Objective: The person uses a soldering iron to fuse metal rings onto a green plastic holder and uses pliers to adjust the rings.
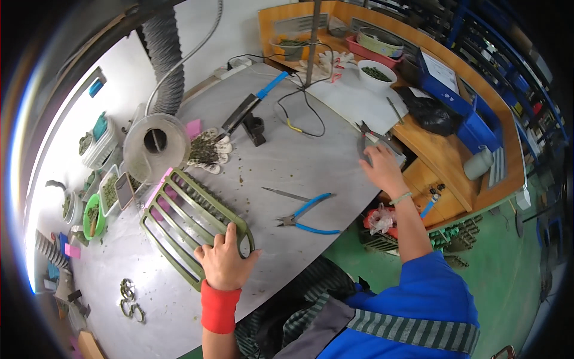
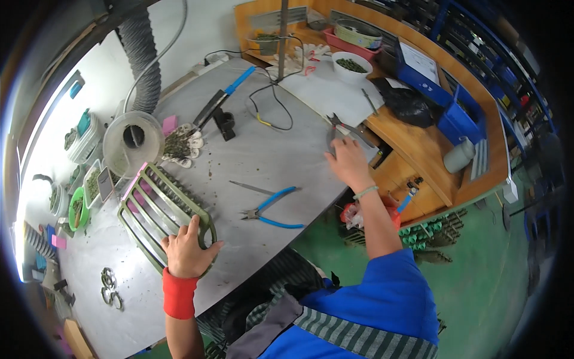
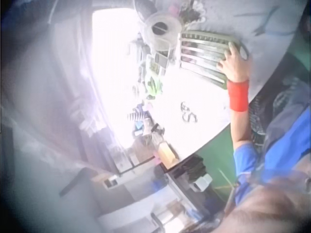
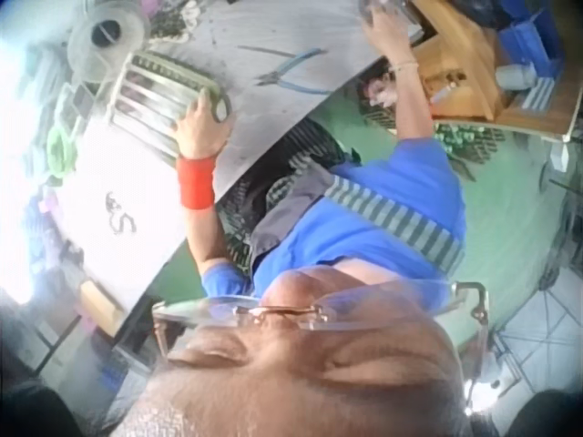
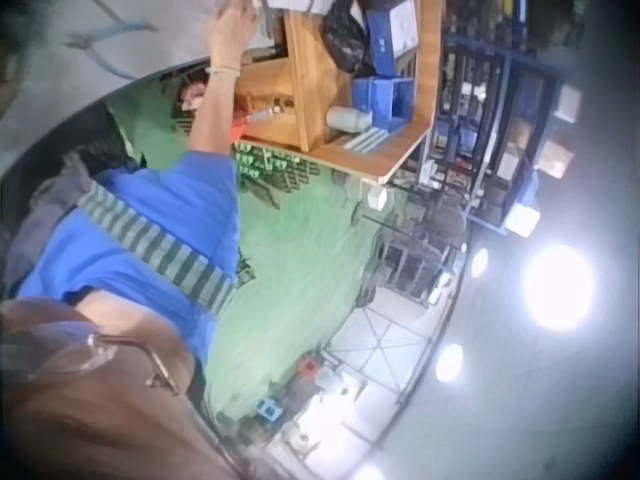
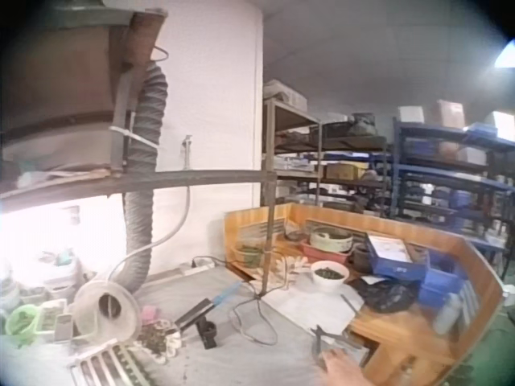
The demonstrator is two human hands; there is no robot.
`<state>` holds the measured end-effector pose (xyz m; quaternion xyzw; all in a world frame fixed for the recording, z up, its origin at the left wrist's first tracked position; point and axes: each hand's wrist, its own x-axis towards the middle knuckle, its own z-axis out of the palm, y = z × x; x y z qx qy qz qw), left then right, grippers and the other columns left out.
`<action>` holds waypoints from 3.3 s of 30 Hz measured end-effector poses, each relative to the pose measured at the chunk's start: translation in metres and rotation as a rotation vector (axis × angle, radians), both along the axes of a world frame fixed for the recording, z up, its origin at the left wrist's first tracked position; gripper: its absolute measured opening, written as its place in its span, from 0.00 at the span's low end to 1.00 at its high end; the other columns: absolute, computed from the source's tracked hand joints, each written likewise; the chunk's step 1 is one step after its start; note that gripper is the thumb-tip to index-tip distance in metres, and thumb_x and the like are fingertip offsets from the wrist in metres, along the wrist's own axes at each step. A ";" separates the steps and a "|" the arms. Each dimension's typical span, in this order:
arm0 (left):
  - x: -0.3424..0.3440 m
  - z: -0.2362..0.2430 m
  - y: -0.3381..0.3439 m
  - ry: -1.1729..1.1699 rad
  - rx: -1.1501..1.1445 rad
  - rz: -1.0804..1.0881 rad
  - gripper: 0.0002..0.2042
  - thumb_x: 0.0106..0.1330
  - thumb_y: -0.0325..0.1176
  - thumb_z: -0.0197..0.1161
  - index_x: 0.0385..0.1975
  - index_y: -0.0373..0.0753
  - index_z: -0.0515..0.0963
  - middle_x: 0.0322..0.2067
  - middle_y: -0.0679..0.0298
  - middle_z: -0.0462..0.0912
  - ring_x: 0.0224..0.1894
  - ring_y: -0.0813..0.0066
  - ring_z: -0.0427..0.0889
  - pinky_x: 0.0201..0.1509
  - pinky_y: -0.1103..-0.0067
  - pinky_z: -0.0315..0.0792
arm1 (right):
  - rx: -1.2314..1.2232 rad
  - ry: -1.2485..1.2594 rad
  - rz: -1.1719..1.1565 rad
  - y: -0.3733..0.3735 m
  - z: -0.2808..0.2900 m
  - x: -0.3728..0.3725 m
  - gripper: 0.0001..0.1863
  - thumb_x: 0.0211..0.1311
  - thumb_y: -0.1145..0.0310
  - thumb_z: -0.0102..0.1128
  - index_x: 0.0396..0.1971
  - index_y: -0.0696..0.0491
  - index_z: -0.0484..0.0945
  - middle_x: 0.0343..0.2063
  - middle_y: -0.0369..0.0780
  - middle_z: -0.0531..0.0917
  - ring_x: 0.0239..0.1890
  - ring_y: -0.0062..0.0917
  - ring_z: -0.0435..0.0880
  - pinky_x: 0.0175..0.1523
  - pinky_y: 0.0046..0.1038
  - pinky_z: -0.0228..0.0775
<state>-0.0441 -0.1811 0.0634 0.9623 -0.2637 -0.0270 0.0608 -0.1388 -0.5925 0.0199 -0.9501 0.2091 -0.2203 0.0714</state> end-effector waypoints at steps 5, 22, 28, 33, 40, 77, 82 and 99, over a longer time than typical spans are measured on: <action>-0.001 -0.003 0.001 -0.051 0.005 -0.004 0.39 0.50 0.57 0.75 0.61 0.43 0.74 0.39 0.55 0.85 0.39 0.49 0.82 0.59 0.55 0.61 | 0.208 0.062 0.064 0.010 -0.007 0.007 0.12 0.62 0.61 0.65 0.38 0.53 0.82 0.37 0.45 0.81 0.45 0.47 0.79 0.53 0.43 0.72; -0.002 -0.006 0.005 0.010 0.008 0.019 0.41 0.49 0.56 0.76 0.63 0.45 0.71 0.41 0.56 0.84 0.43 0.45 0.81 0.62 0.51 0.59 | 0.529 0.182 0.899 0.126 0.088 0.053 0.09 0.65 0.66 0.63 0.39 0.56 0.83 0.37 0.44 0.85 0.39 0.37 0.84 0.47 0.35 0.76; -0.005 -0.003 0.008 -0.083 -0.013 0.003 0.40 0.50 0.56 0.76 0.62 0.46 0.72 0.37 0.57 0.83 0.39 0.46 0.82 0.61 0.53 0.60 | -0.146 -0.156 1.043 0.160 0.167 0.174 0.09 0.65 0.62 0.61 0.34 0.52 0.83 0.31 0.44 0.81 0.40 0.40 0.82 0.46 0.42 0.76; -0.006 0.001 0.012 -0.058 -0.055 0.020 0.37 0.52 0.52 0.76 0.62 0.46 0.72 0.36 0.57 0.82 0.40 0.47 0.81 0.65 0.50 0.58 | -0.561 0.283 0.900 0.167 0.187 0.378 0.12 0.64 0.63 0.61 0.44 0.52 0.82 0.41 0.45 0.85 0.48 0.42 0.83 0.52 0.43 0.76; -0.003 0.002 0.013 -0.078 -0.133 0.086 0.31 0.53 0.47 0.72 0.59 0.46 0.77 0.32 0.57 0.78 0.38 0.46 0.79 0.66 0.47 0.59 | -0.854 0.592 0.946 0.187 0.054 0.526 0.34 0.58 0.73 0.62 0.67 0.37 0.71 0.53 0.47 0.80 0.51 0.42 0.84 0.53 0.42 0.78; 0.012 0.005 -0.001 0.008 0.045 0.066 0.37 0.52 0.60 0.72 0.59 0.47 0.73 0.40 0.57 0.85 0.43 0.48 0.85 0.61 0.53 0.59 | 0.725 0.416 1.102 0.176 -0.006 0.079 0.18 0.64 0.70 0.65 0.53 0.57 0.78 0.38 0.41 0.82 0.42 0.31 0.84 0.49 0.31 0.77; 0.010 0.002 0.002 0.002 0.020 0.060 0.35 0.54 0.59 0.72 0.60 0.48 0.73 0.42 0.57 0.84 0.42 0.48 0.83 0.60 0.53 0.61 | 1.210 -0.200 0.528 0.050 0.014 0.201 0.08 0.69 0.64 0.63 0.39 0.53 0.83 0.32 0.36 0.84 0.33 0.20 0.83 0.40 0.23 0.74; 0.058 -0.058 0.345 -0.469 -0.183 0.736 0.04 0.62 0.29 0.65 0.34 0.39 0.83 0.34 0.54 0.84 0.40 0.51 0.82 0.47 0.62 0.77 | 1.608 -0.313 0.435 -0.086 0.042 0.343 0.16 0.67 0.61 0.68 0.50 0.51 0.81 0.45 0.33 0.82 0.37 0.13 0.78 0.45 0.18 0.71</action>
